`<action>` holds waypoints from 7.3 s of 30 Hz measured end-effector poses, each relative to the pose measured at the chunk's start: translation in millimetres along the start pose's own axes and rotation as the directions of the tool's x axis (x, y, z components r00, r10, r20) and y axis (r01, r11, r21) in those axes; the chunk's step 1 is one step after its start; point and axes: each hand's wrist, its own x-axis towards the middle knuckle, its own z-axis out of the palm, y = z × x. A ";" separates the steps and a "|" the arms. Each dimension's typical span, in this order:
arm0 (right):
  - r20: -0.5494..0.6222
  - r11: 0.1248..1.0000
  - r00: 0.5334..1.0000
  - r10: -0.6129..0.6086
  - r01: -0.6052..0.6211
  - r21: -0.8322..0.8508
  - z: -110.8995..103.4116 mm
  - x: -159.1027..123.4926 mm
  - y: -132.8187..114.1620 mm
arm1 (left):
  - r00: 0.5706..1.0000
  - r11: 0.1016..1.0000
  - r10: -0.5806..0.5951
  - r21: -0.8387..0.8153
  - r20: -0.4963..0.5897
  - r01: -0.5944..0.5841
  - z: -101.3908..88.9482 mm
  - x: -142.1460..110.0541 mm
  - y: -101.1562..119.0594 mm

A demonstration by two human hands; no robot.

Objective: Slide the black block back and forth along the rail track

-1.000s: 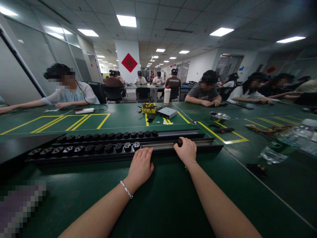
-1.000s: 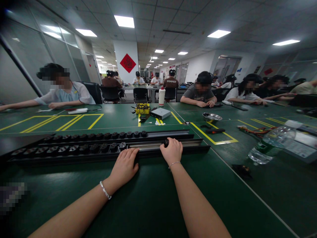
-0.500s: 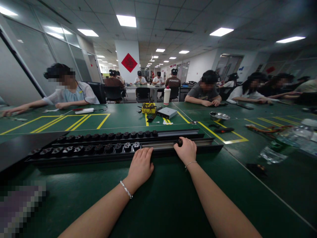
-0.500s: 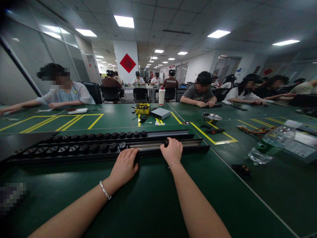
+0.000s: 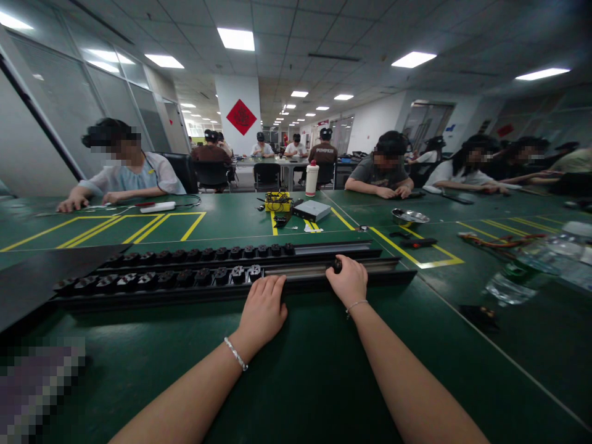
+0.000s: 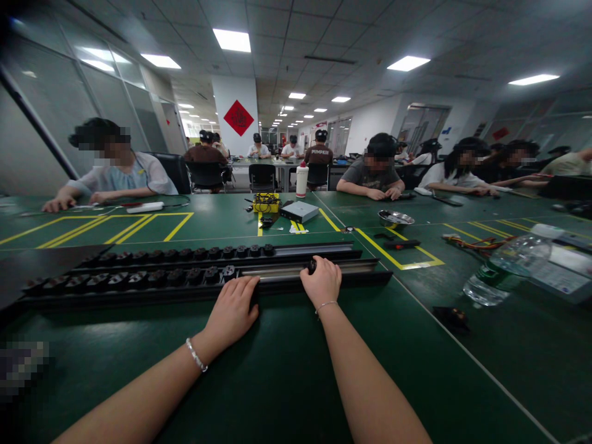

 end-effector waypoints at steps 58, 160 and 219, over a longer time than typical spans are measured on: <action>-0.017 0.998 0.998 0.064 -0.064 -0.030 3.2 -1.7 0.9 | 1.000 1.000 0.001 0.024 -0.001 -0.001 1.5 -0.1 -0.3; 0.002 0.999 0.999 0.035 -0.034 -0.040 -1.7 -1.4 18.4 | 1.000 1.000 0.005 -0.006 -0.002 -0.005 1.4 -0.1 -0.1; -0.005 0.994 0.995 0.104 -0.105 -0.026 -5.3 4.7 18.7 | 1.000 1.000 0.004 0.021 -0.012 -0.004 3.4 -0.7 -1.3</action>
